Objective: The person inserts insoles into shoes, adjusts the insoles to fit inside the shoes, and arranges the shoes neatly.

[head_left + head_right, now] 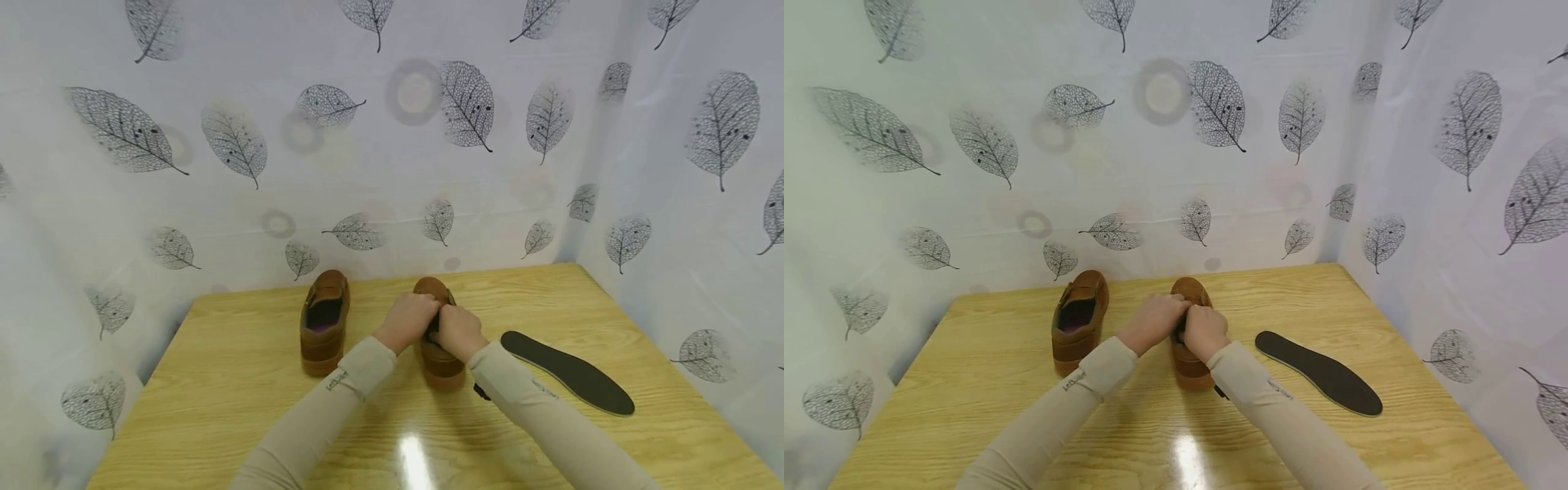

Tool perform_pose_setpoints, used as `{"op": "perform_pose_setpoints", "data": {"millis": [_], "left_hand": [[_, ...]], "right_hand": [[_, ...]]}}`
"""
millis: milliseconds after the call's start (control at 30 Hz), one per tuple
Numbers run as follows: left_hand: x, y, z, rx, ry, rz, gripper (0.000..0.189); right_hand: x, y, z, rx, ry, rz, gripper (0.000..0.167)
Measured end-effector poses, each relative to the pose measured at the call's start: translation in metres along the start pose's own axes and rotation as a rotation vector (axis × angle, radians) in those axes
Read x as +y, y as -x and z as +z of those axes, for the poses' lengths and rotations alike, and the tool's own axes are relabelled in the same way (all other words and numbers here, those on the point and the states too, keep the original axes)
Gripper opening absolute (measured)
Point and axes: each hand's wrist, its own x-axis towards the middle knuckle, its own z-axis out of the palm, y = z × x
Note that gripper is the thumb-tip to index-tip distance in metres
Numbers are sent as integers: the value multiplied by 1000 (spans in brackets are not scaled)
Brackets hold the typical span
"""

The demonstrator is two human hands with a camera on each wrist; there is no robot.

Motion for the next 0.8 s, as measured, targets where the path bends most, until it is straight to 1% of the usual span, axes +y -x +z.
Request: {"op": "perform_pose_setpoints", "data": {"millis": [133,300,433,533,600,667,800], "left_hand": [[-1,0,2,10,-3,7,14],[-1,1,4,17,-7,20,14],[-1,1,4,21,-6,16,14],[0,1,5,11,-8,8,15],[0,1,5,4,-6,1,17],[0,0,5,-1,-5,-3,18],[-1,0,6,1,-11,-7,19]], "right_hand": [[-1,1,0,-13,24,-1,36],[-2,2,-5,-61,95,-7,35],[-3,2,-10,-146,126,-31,32],[-3,-1,-14,-221,114,-46,24],[-3,-2,-16,-251,107,-51,21],[-3,-3,-17,-253,96,-46,20],[-2,-6,-14,-205,112,-39,13]]}}
